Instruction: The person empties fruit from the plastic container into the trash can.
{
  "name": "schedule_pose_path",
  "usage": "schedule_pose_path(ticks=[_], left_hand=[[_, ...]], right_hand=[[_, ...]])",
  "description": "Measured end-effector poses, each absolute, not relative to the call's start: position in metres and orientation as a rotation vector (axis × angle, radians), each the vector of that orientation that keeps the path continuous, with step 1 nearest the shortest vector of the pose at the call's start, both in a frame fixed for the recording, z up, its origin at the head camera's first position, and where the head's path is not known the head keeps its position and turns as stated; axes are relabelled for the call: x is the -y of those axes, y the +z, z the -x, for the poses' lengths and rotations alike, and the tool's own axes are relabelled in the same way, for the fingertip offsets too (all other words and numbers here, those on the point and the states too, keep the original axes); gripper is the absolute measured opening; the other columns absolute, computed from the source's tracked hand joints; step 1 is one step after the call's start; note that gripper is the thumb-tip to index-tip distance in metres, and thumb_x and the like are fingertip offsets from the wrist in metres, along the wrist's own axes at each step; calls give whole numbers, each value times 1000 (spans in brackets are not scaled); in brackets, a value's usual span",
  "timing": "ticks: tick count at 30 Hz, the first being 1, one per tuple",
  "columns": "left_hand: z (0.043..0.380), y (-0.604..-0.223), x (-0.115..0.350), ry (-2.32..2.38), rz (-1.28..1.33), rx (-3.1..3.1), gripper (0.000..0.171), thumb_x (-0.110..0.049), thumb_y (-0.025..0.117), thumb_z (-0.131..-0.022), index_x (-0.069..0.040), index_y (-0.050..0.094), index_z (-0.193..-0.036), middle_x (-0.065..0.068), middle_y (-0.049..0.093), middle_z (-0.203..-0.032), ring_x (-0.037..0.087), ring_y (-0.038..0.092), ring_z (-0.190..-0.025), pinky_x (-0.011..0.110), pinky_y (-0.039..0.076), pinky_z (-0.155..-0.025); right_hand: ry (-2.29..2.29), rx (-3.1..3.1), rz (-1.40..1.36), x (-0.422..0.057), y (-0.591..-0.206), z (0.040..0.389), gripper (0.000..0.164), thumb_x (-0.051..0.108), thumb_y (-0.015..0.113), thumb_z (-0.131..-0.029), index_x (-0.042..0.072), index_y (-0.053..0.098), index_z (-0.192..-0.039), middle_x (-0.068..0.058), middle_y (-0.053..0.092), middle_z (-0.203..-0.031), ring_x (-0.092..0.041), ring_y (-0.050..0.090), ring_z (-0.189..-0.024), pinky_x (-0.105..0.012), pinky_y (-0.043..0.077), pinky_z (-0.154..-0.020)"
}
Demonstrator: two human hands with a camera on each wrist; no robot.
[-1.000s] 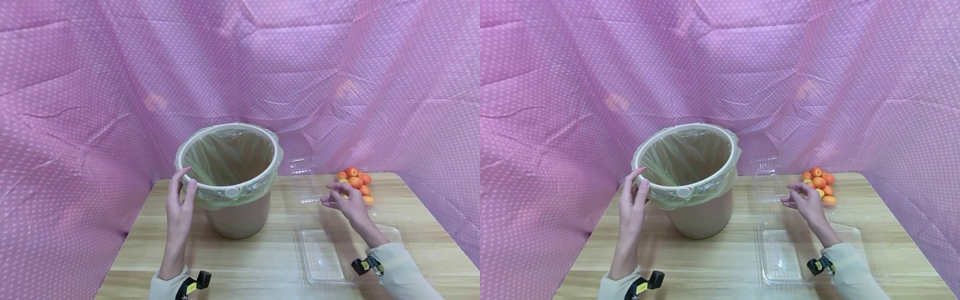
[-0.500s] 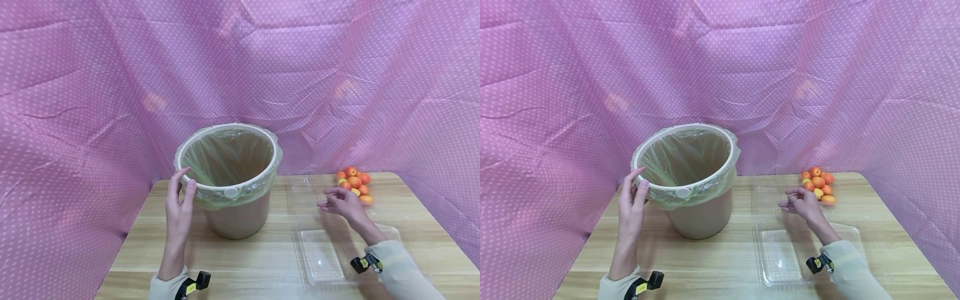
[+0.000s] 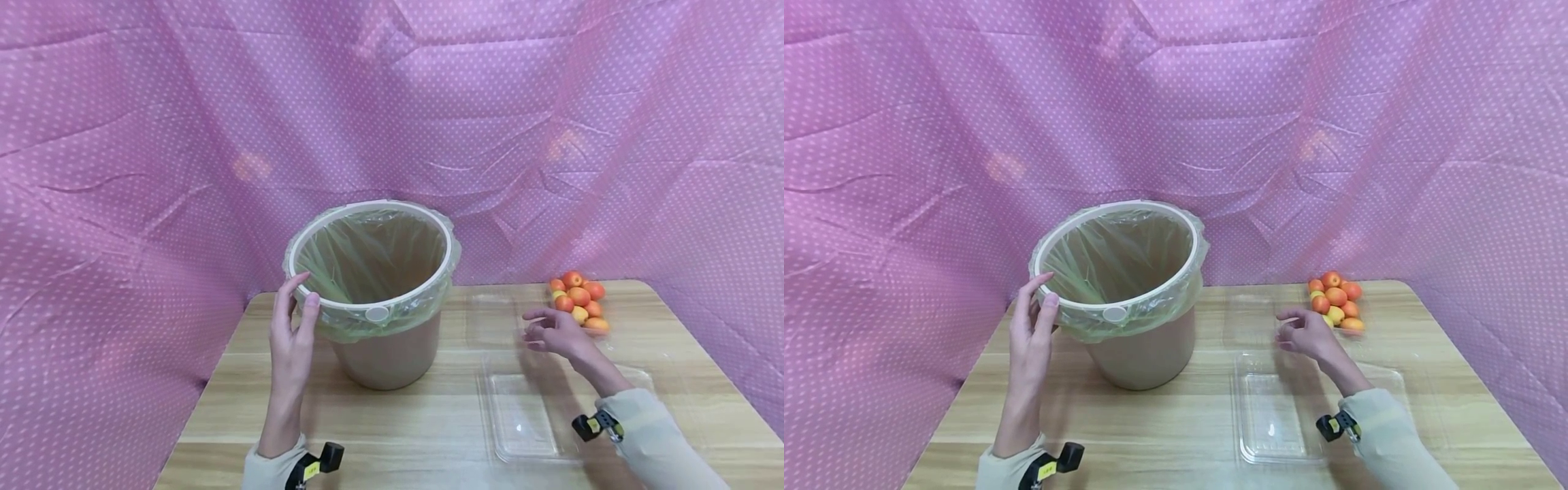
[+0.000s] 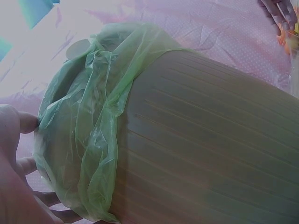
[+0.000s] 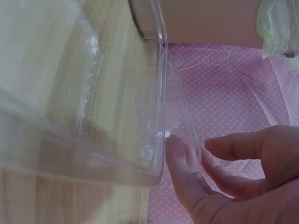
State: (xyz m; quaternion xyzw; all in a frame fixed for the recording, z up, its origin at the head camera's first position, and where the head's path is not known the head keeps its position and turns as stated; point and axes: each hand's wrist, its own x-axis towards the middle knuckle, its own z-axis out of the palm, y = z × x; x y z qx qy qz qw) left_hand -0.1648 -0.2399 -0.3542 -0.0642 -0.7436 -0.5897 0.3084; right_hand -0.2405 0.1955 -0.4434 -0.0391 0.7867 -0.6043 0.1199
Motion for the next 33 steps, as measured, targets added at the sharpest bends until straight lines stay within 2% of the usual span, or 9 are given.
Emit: schedule_pose_path(ticks=[7,12,16,18,23,27,29,33], left_hand=[[165,-355,240,-1554,162,1968,37,-20,58,-106,-12,57,-142,1,51,-146,20,41,-141,45,31,-117],[165,-355,240,-1553,166,1968,37,-19,57,-106,-12,57,-143,1,51,-145,21,42,-141,43,32,-116],[165,-355,239,-1552,172,1965,38,-19,57,-106,-12,57,-143,1,51,-145,21,42,-141,43,32,-116],[165,-355,240,-1550,171,1961,38,-19,58,-106,-12,57,-143,1,51,-145,21,42,-140,43,32,-116],[165,-355,240,-1556,174,1954,37,-19,57,-106,-12,57,-143,1,51,-145,21,44,-140,38,34,-114],[164,-355,241,-1558,173,1953,37,-18,57,-106,-12,57,-143,1,51,-145,21,43,-140,38,34,-114],[164,-356,241,-1559,170,1952,37,-18,57,-106,-12,57,-143,0,51,-145,22,44,-140,40,34,-114],[164,-355,241,-1562,168,1955,37,-19,57,-106,-12,57,-143,0,52,-145,22,44,-139,42,37,-111]], right_hand=[[-1601,-2440,134,-198,-445,242,36,-1,55,-100,-20,50,-131,-23,68,-108,-35,70,-102,-35,59,-79],[-1568,-2448,143,-201,-447,241,40,0,57,-99,-20,48,-133,-22,67,-110,-27,68,-97,-36,59,-80],[-1522,-2478,196,-204,-447,239,40,2,58,-99,-17,49,-133,-31,63,-118,-27,65,-99,-36,58,-76],[-1493,-2500,242,-205,-446,238,37,2,57,-99,-16,51,-132,-35,59,-124,-33,64,-104,-38,57,-76],[-1412,-2601,284,-206,-442,232,37,2,57,-99,-14,51,-132,-40,55,-129,-50,58,-117,-49,56,-86],[-1386,-2705,295,-210,-437,229,40,2,60,-99,-16,51,-133,-41,55,-129,-56,54,-121,-56,54,-93],[-1407,-2742,308,-214,-435,229,40,0,62,-97,-16,52,-133,-41,56,-129,-56,55,-120,-49,55,-93],[-1463,-2793,340,-225,-432,228,39,-3,62,-95,-17,53,-131,-38,58,-126,-51,59,-116,-22,54,-83]])
